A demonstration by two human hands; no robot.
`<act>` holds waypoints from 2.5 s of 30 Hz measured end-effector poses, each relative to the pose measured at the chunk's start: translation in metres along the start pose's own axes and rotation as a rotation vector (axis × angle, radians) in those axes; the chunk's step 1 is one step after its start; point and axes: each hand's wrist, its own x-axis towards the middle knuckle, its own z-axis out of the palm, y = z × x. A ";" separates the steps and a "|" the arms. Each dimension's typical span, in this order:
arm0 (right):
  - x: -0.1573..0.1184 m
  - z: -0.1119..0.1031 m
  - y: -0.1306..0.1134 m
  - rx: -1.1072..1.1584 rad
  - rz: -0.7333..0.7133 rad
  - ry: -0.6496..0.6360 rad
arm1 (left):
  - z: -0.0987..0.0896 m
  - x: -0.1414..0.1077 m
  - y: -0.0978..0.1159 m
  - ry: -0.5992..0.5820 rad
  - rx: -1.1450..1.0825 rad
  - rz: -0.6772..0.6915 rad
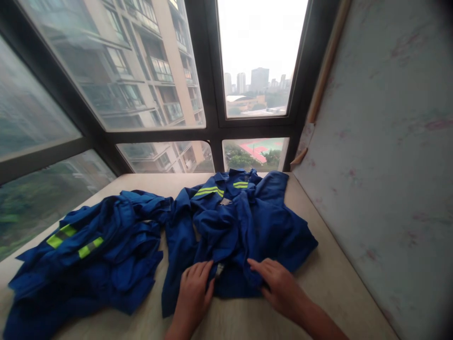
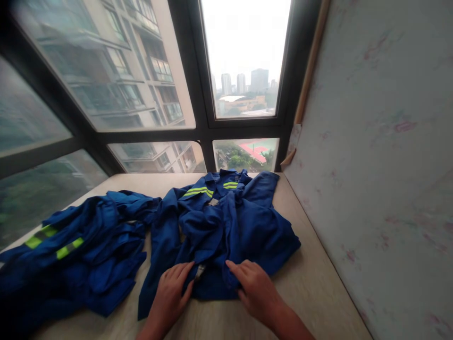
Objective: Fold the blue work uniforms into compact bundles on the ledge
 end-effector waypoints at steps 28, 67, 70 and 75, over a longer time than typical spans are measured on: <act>-0.032 -0.012 0.008 -0.241 0.029 0.131 | 0.004 -0.030 0.059 -0.080 -0.067 -0.097; -0.045 0.039 -0.060 0.038 0.148 -0.107 | 0.039 -0.054 0.126 0.020 -1.515 -1.133; -0.051 0.043 -0.048 0.021 0.238 -0.160 | 0.037 -0.052 0.121 -0.028 -1.390 -1.080; -0.056 0.043 -0.043 -0.010 0.313 -0.267 | 0.037 -0.054 0.118 0.012 -1.289 -1.053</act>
